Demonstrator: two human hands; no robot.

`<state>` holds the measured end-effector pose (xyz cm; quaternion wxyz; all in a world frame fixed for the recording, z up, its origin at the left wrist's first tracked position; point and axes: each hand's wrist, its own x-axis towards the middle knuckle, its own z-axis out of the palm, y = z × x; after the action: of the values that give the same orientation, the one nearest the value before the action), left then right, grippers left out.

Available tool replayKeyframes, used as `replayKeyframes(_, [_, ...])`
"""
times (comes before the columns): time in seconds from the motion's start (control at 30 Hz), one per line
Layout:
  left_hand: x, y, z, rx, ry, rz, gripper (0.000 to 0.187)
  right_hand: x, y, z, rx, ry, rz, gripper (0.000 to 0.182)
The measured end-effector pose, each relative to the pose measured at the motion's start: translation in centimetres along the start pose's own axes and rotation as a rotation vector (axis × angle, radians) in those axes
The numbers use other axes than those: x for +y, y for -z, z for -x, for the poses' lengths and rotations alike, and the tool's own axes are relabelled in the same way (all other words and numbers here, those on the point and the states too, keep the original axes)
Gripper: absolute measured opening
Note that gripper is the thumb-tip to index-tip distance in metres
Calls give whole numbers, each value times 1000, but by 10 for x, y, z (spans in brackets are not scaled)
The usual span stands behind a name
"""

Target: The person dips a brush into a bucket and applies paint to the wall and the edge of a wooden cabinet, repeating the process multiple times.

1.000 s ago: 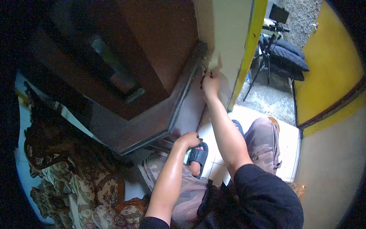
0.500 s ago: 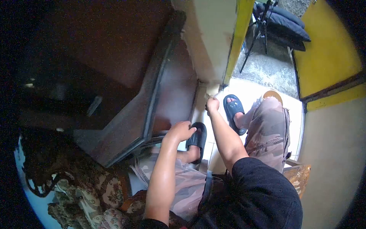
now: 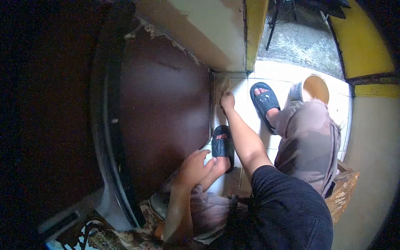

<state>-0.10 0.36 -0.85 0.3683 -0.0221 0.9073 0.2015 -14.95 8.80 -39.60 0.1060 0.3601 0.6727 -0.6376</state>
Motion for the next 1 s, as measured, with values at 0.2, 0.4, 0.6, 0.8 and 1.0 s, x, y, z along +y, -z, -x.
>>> replayKeyframes(0.2, [-10, -8, 3, -35, -69, -17, 38, 73, -48, -104, -120, 48, -58, 19])
replayKeyframes(0.4, [-10, -14, 7, 89, -120, -16, 28, 104, -87, -171, -222, 331, 261, 20])
replayKeyframes(0.6, [-11, -10, 4, 72, -141, 18, 28, 21, -24, -38, 86, 142, -68, 21])
replayKeyframes(0.8, [-10, -11, 3, -29, -46, -12, 37, -16, 5, -44, 48, -159, -73, 37])
replayKeyframes(1.0, [-9, -9, 1, -48, -34, 11, 38, -50, 14, -56, -32, 23, 283, 30])
